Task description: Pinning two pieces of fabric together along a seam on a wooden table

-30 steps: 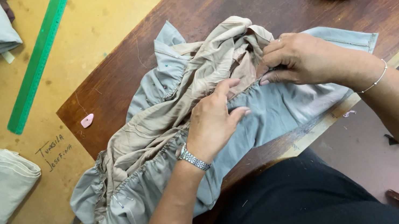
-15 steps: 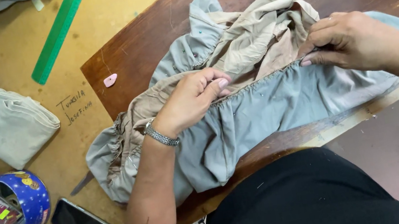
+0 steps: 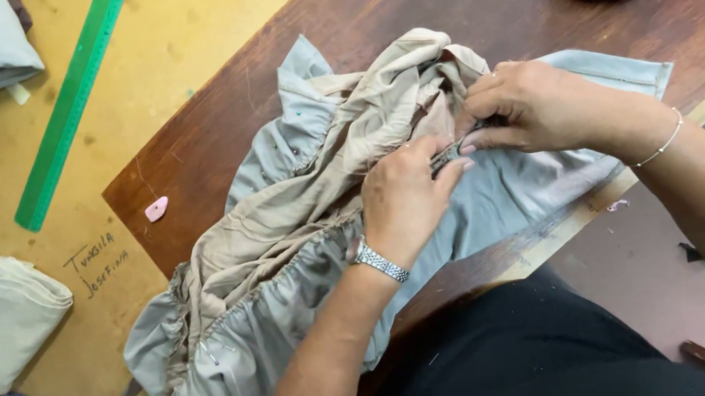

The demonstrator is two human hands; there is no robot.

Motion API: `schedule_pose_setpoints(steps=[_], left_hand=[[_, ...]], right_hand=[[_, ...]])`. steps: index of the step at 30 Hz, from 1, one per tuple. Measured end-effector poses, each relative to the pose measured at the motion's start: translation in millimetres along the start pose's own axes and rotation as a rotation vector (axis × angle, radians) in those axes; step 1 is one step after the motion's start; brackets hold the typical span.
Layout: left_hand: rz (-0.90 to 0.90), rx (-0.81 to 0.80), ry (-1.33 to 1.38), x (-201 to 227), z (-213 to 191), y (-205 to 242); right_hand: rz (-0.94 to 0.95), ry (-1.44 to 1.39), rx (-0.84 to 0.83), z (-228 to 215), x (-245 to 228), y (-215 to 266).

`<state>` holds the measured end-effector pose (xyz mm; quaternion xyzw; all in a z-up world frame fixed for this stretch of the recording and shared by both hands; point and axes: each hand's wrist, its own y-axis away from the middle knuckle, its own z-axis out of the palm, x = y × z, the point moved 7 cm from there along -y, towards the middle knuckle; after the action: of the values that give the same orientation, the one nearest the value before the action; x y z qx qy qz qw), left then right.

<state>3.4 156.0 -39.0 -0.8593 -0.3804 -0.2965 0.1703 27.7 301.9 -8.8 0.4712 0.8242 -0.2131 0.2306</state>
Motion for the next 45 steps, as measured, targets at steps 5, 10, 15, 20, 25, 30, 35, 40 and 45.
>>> schedule_pose_setpoints(steps=[5,10,15,20,25,30,35,40,45], left_hand=[[-0.137,-0.181,0.199,-8,-4,-7],[-0.167,-0.197,0.389,-22,4,-13],[-0.223,-0.259,0.384,-22,2,-14],[-0.181,-0.255,0.34,-26,13,-18],[-0.148,-0.26,0.309,-21,9,-18],[-0.143,-0.354,0.598,1,-13,-12],[-0.033,-0.399,0.475,14,-23,-20],[0.003,-0.394,0.298,16,-7,-29],[-0.072,-0.387,0.305,9,-2,-33]], right_hand=[[0.151,-0.013,0.071,-21,-12,-5],[0.371,-0.037,0.261,-72,45,49],[0.596,0.83,0.906,-115,130,147],[0.629,0.851,0.665,-88,133,134],[0.405,0.728,0.747,-81,38,89],[0.14,-0.05,0.078,-20,-14,13],[0.171,-0.071,-0.019,-22,-2,13],[0.212,-0.029,-0.029,-20,-3,13],[0.25,0.379,0.355,-13,4,50]])
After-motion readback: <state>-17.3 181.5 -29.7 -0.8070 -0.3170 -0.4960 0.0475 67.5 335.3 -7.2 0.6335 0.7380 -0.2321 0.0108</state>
